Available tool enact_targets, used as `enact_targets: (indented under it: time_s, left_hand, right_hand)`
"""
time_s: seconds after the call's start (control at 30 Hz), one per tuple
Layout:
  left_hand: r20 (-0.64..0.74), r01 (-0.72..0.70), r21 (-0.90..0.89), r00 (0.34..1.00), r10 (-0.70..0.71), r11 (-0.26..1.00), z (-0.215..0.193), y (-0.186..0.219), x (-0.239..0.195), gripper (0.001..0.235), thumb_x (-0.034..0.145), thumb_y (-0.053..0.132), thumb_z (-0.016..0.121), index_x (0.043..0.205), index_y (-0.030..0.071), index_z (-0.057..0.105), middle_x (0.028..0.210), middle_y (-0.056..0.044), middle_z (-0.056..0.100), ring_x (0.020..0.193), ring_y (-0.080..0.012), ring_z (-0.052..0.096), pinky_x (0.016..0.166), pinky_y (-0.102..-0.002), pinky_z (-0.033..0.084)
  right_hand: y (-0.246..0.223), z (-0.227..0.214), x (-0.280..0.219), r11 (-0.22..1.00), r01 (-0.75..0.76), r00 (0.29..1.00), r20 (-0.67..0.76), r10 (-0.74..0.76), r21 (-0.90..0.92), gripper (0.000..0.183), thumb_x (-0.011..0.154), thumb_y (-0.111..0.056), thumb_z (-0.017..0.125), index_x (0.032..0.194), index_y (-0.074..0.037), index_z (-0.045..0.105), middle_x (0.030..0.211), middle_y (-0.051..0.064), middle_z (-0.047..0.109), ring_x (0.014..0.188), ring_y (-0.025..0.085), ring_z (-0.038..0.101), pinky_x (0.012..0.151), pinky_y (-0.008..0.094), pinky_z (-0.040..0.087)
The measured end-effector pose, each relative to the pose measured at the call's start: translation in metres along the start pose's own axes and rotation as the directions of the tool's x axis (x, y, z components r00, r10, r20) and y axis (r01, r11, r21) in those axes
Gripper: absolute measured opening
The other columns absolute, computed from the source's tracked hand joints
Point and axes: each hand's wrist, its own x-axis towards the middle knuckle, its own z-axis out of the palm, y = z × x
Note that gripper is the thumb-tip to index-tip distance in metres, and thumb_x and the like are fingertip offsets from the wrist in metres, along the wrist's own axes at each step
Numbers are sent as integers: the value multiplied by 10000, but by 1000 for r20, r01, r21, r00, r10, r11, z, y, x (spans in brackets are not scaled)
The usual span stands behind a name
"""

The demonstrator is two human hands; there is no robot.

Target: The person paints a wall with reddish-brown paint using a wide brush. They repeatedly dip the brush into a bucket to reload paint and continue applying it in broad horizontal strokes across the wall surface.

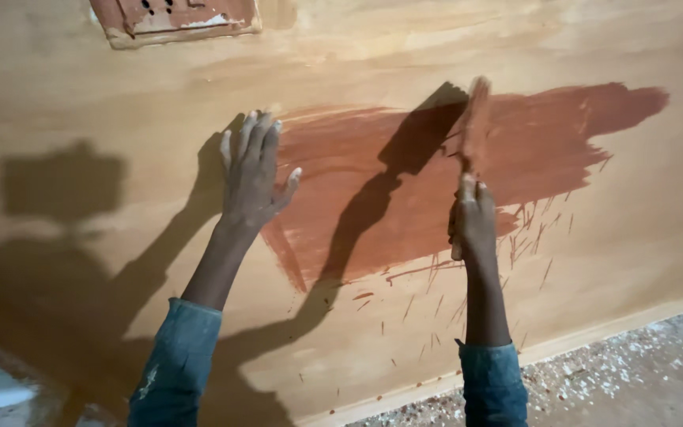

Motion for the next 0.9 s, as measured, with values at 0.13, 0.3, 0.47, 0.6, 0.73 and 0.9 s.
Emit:
enact_targets:
  time_s: [0.13, 0.3, 0.47, 0.6, 0.73, 0.9]
  left_hand:
    - [-149, -72, -80, 987, 59, 994, -7, 21, 17, 694, 941, 340, 739, 1471, -23, 476, 1555, -240, 430, 1488, -429, 343, 1176, -629, 238]
    - [-373, -18, -425, 914, -157, 905, -4, 46, 40, 556, 1000, 294, 760, 1432, 29, 532, 1471, -154, 582, 1485, -370, 482, 1277, -506, 382]
    - [-347, -99, -304, 938, -13, 948, 8, 67, 64, 567, 961, 273, 787, 1382, -13, 537, 1448, -222, 532, 1421, -430, 453, 1208, -523, 352]
    - [-158, -156, -48, 976, 146, 987, 25, 74, 94, 531, 955, 293, 758, 1366, 13, 574, 1528, -178, 510, 1444, -411, 407, 1201, -546, 327]
    - [202, -272, 147, 949, 240, 951, 42, 78, 121, 585, 912, 359, 724, 1370, 33, 562, 1552, -152, 451, 1490, -372, 312, 1177, -567, 292]
    - [326, -409, 151, 880, 345, 900, 52, 90, 132, 748, 878, 430, 714, 1454, 19, 472, 1549, -158, 417, 1477, -361, 274, 1165, -553, 284]
  right_hand:
    - [30, 13, 12, 847, 354, 926, 22, -377, -397, 427, 1051, -387, 618, 872, -12, 516, 658, 154, 568, 529, 294, 555, 464, 453, 455]
    - [48, 42, 2, 754, 519, 854, 216, -473, -403, 367, 1016, -341, 613, 898, 4, 572, 689, 244, 649, 615, 453, 629, 572, 550, 487]
    - [41, 45, -11, 690, 664, 737, 413, -535, -290, 359, 1001, -336, 621, 884, 1, 583, 710, 251, 656, 674, 469, 628, 589, 550, 479]
    - [40, 19, 17, 790, 511, 852, 324, -412, -339, 363, 1032, -339, 572, 931, 9, 593, 700, 251, 625, 628, 440, 623, 584, 538, 462]
    - [51, -28, 54, 774, 435, 896, 140, -420, -461, 449, 1068, -369, 568, 888, 42, 584, 717, 245, 625, 638, 421, 602, 603, 538, 450]
    - [65, -59, 67, 882, 236, 937, -144, -318, -408, 433, 1065, -377, 540, 1013, 51, 577, 741, 263, 630, 640, 399, 608, 608, 523, 461]
